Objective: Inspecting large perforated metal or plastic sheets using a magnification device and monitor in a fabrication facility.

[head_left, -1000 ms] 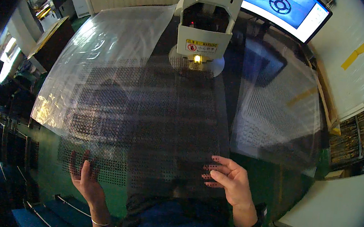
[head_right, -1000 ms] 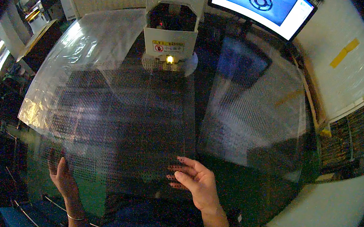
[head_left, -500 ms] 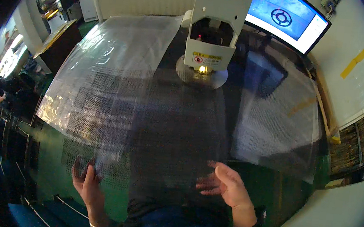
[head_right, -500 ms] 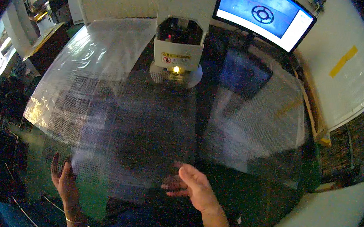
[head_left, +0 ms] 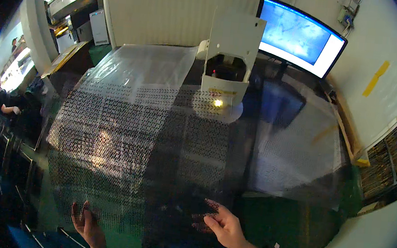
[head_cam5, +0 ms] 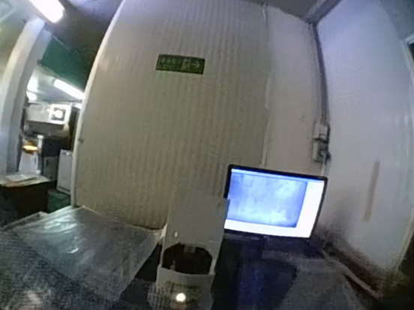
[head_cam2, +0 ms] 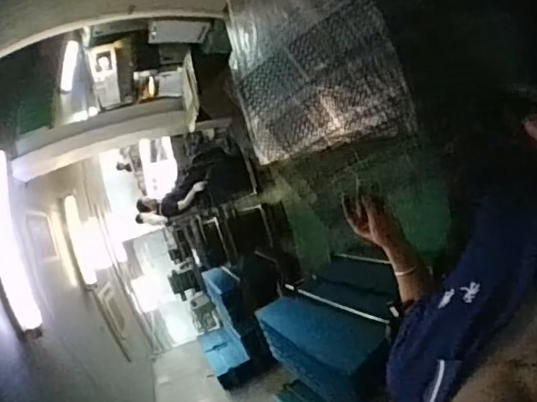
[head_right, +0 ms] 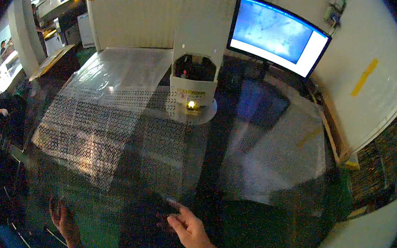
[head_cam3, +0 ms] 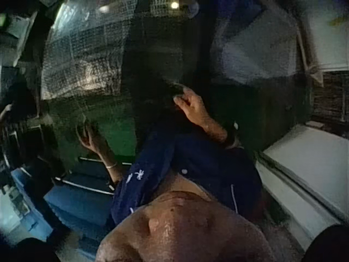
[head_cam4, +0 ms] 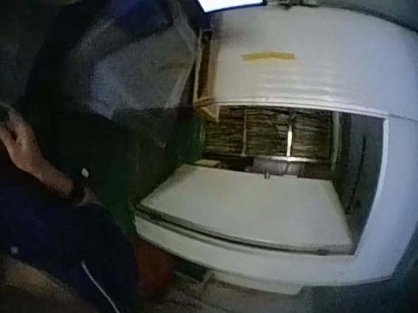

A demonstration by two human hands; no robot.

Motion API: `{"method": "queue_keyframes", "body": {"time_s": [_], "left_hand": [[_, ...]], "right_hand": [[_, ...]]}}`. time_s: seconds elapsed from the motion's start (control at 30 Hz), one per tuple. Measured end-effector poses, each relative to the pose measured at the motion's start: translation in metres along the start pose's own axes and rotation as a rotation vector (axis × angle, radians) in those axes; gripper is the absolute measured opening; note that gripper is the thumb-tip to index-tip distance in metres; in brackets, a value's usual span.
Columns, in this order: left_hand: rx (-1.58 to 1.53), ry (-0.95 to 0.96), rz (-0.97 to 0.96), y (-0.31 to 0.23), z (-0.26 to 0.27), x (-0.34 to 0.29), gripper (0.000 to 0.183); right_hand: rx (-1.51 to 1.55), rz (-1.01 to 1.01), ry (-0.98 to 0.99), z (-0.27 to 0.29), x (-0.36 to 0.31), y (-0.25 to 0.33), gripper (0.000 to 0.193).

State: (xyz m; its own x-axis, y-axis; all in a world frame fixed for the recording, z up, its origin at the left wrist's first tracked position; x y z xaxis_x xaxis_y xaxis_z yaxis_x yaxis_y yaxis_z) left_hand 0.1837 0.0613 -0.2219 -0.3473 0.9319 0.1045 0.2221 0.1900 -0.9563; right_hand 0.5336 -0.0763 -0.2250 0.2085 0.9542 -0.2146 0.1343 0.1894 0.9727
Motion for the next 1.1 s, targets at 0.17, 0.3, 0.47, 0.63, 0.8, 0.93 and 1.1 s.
{"method": "queue_keyframes", "body": {"time_s": [0.17, 0.3, 0.47, 0.63, 0.8, 0.93, 1.1], "left_hand": [[-0.057, 0.061, 0.007, 0.011, -0.001, 0.006, 0.052], [-0.095, 0.035, 0.026, 0.011, -0.010, 0.006, 0.049], [-0.041, -0.007, 0.044, 0.017, -0.012, -0.003, 0.036], [0.102, 0.374, 0.354, 0.034, -0.049, -0.049, 0.015], [0.133, 0.694, 0.683, 0.023, -0.114, -0.086, 0.017], [0.188, 0.753, 0.672, 0.032, -0.117, -0.088, 0.017], [0.363, 0.717, 0.603, 0.024, -0.130, -0.087, 0.024]], "right_hand": [[0.135, 0.122, -0.069, 0.006, -0.008, 0.007, 0.042], [0.145, 0.142, -0.070, 0.011, -0.013, 0.013, 0.041], [-0.030, 0.197, -0.154, 0.031, -0.021, 0.013, 0.039], [-0.082, 0.031, -0.659, 0.142, -0.083, -0.024, 0.029], [-0.127, -0.053, -0.790, 0.191, -0.148, 0.011, 0.019], [-0.260, -0.051, -0.790, 0.215, -0.161, 0.003, 0.011], [-0.119, -0.097, -0.798, 0.214, -0.163, 0.004, 0.030]]}}
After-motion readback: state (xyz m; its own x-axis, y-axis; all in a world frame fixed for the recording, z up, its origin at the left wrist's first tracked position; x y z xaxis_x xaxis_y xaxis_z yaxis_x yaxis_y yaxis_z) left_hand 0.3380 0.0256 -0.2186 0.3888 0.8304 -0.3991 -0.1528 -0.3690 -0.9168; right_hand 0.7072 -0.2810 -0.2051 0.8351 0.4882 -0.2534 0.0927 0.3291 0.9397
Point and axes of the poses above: each hand's wrist, its own x-axis towards the middle knuckle, its own z-axis out of the back of the hand, y = z × x, the point moved 5 cm from there along x, towards the middle knuckle, and after that the axes turned 3 degrees about y, right-handed, at the moved point
